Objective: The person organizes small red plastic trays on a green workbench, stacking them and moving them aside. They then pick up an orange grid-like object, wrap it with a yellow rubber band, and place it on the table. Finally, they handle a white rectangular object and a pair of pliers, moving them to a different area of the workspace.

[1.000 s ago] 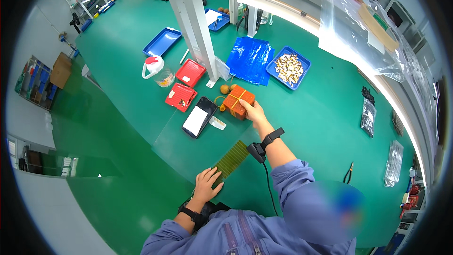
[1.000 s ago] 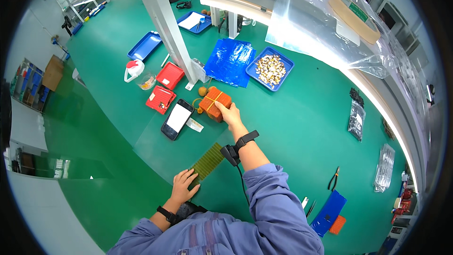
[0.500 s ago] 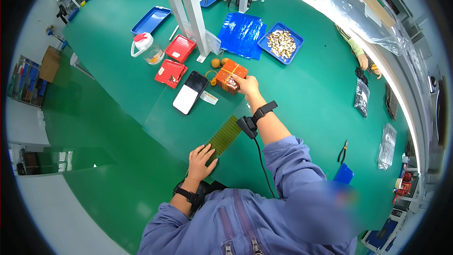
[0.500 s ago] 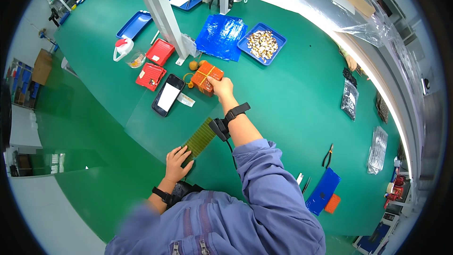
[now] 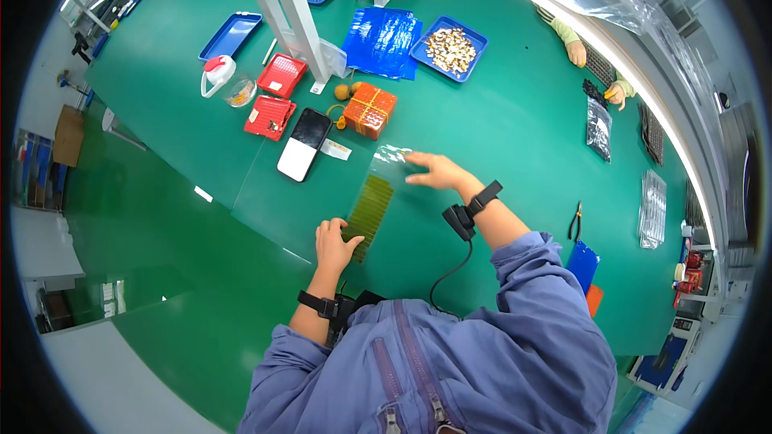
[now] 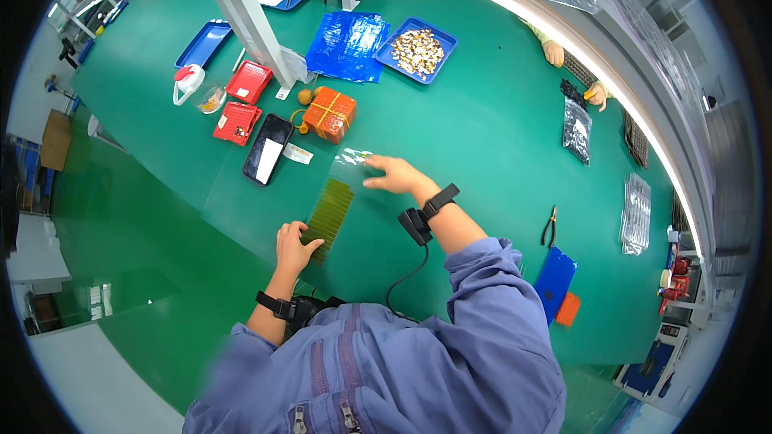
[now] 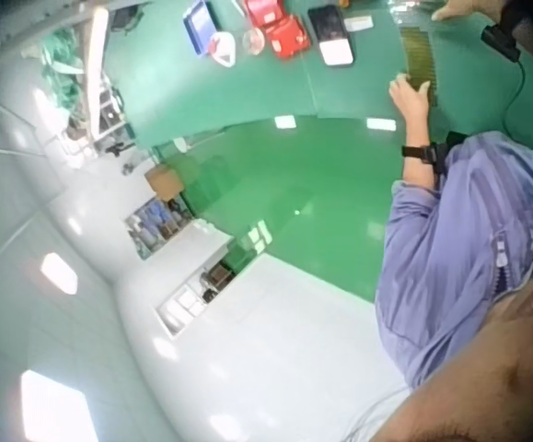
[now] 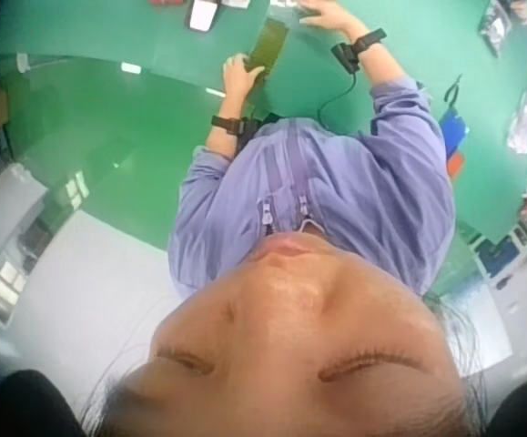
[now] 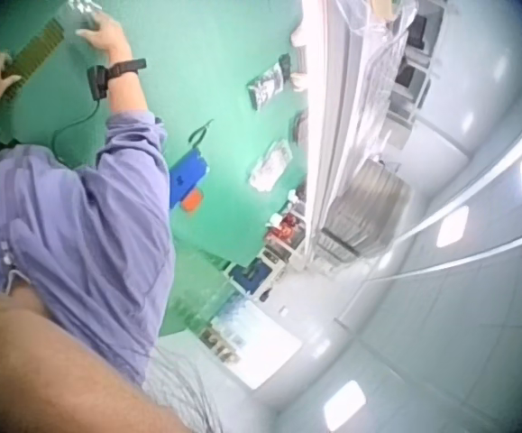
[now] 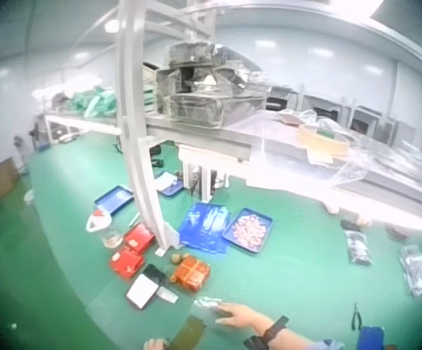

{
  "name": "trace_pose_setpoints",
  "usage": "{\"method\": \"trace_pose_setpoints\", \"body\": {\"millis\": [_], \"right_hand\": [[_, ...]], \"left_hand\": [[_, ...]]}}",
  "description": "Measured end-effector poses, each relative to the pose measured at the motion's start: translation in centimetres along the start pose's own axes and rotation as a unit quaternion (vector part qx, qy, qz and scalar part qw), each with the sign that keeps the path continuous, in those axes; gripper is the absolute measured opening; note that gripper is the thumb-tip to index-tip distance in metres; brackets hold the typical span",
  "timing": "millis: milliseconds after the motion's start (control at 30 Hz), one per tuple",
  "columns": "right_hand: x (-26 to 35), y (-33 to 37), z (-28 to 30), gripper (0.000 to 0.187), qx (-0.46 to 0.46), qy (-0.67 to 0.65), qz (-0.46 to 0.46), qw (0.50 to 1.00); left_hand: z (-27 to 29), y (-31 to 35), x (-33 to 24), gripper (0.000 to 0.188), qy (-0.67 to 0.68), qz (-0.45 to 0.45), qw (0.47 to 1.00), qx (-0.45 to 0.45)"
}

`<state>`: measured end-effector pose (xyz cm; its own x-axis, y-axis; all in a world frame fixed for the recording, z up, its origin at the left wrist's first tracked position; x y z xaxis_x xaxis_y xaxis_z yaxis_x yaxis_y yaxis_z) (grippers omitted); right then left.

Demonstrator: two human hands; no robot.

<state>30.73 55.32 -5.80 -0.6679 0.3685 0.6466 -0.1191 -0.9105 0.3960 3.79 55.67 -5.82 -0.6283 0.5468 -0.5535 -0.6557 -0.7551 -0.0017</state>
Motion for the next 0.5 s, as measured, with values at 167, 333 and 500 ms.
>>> {"method": "trace_pose_setpoints", "body": {"millis": [167,333,500], "right_hand": [[-1.9,4.6,-1.1,0.061,0.045,0.064,-0.008,0.997],[-3.5,8.7,0.4,0.058,0.058,-0.024,-0.111,0.992],[-6.6,13.7,1.4,0.057,0.01,-0.078,-0.165,0.983]], "left_hand": [[-1.6,1.2,-0.6,0.026,0.128,-0.027,0.991,0.017],[-2.9,2.2,1.9,0.022,0.208,0.036,0.977,0.015],[-1.8,0.6,7.4,0.023,0.257,0.095,0.96,-0.052]]}}
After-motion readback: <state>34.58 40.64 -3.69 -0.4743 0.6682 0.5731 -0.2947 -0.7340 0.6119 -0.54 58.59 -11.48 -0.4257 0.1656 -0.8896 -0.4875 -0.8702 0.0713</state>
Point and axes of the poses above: each hand's wrist, its own y-axis away from the middle knuckle, its own z-axis out of the back of the hand, x = y × z, the point moved 8 cm from there along -y, towards the middle knuckle, and after that the axes turned 15 degrees about -z, right-handed, at the moved point
